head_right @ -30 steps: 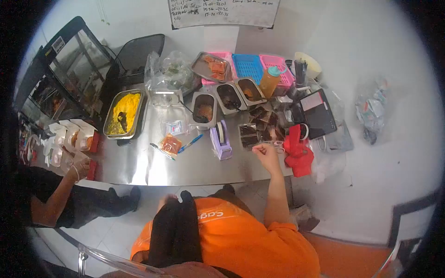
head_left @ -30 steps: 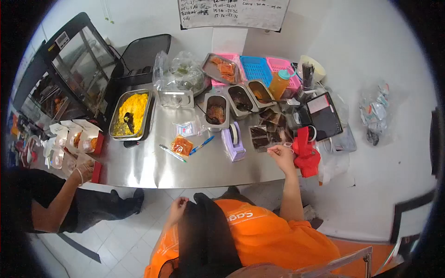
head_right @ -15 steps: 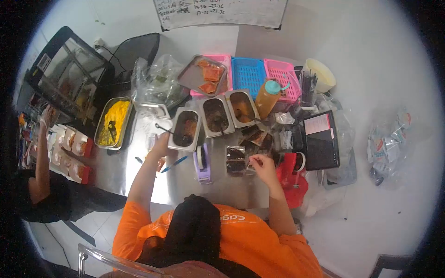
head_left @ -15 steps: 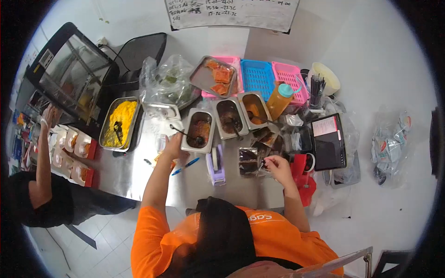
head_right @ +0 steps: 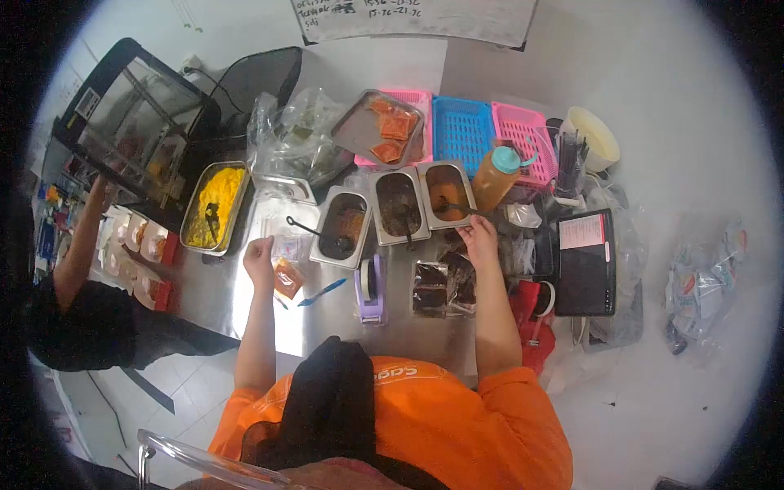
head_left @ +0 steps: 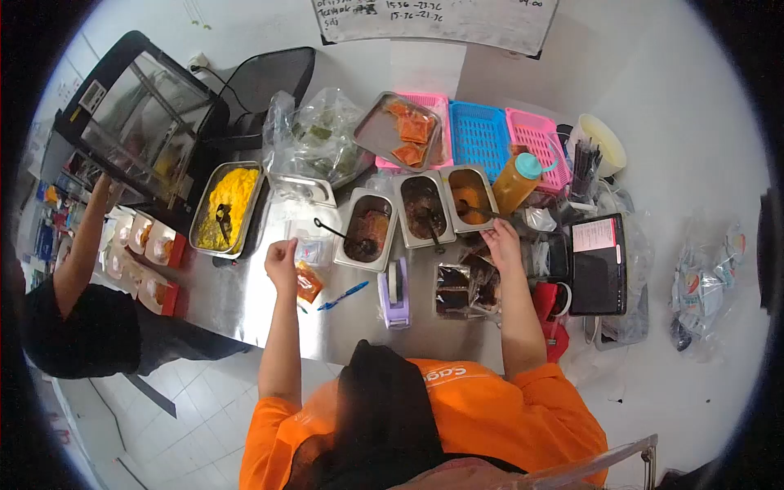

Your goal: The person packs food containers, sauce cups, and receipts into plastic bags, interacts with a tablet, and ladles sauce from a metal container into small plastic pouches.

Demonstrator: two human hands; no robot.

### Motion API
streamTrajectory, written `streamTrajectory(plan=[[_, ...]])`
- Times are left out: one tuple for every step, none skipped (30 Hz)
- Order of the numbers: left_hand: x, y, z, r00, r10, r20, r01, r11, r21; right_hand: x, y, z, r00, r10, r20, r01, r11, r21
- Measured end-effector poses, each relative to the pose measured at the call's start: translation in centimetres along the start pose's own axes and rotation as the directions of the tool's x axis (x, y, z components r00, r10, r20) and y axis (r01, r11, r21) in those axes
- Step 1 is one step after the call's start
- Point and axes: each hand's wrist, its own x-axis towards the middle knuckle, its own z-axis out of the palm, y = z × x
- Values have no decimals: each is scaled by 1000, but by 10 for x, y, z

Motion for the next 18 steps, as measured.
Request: streamTrajectory(plan=[[2, 1, -6, 997, -75, -24, 72, 991, -109, -7, -3, 9, 999, -30, 26, 31, 999, -23], [5, -1, -12, 999, -38, -17, 33, 974, -226, -19, -5, 16, 996, -91, -26, 91, 996, -2], [2, 8, -16, 998, -58, -23, 47, 939, -341, -31, -8, 19, 995, -96, -25, 96, 995, 3], [-2, 25, -20, 997, -78, -24, 59, 891, -450, -45, -11, 17, 995, -101, -26, 102, 995, 9], [-6, 35, -25, 995, -98, -23, 69, 831, -552, -61, -11, 16, 994, -106, -28, 107, 994, 15], [-8, 36, -33, 996, -87, 5, 76, 846, -527, -85, -11, 22, 991, -132, -22, 132, 991, -10], [-11, 36, -39, 996, -84, 14, 79, 844, -531, -107, -9, 23, 990, -135, -49, 136, 991, 15], [-17, 37, -45, 996, -81, 25, 82, 840, -536, -129, -7, 24, 987, -140, -77, 143, 989, 40], [-22, 37, -50, 996, -76, 38, 85, 836, -542, -151, -4, 23, 984, -146, -106, 153, 986, 64], [-28, 39, -56, 992, -108, 60, 123, 859, -496, -175, -2, 21, 986, -133, -103, 139, 988, 63], [-33, 41, -62, 981, -164, 103, 193, 837, -512, -199, 1, 16, 987, -121, -101, 128, 990, 63], [-38, 43, -66, 964, -218, 150, 265, 811, -523, -221, 7, 8, 989, -105, -104, 112, 991, 68], [-44, 43, -70, 942, -270, 200, 336, 781, -527, -243, 15, 1, 990, -89, -110, 98, 993, 73], [-49, 42, -71, 926, -308, 219, 377, 783, -494, -259, 24, -4, 990, -74, -117, 84, 993, 81], [-54, 48, -73, 894, -356, 271, 447, 748, -491, -275, 30, 3, 979, -43, -201, 56, 997, 62], [-59, 49, -73, 881, -357, 311, 470, 741, -480, -292, 34, 21, 958, -12, -286, 27, 999, 46], [-62, 50, -73, 866, -357, 351, 492, 734, -468, -307, 40, 32, 930, 16, -368, -4, 999, 34], [-66, 53, -73, 862, -323, 392, 484, 753, -445, -316, 49, 34, 954, 23, -297, 8, 995, 102]])
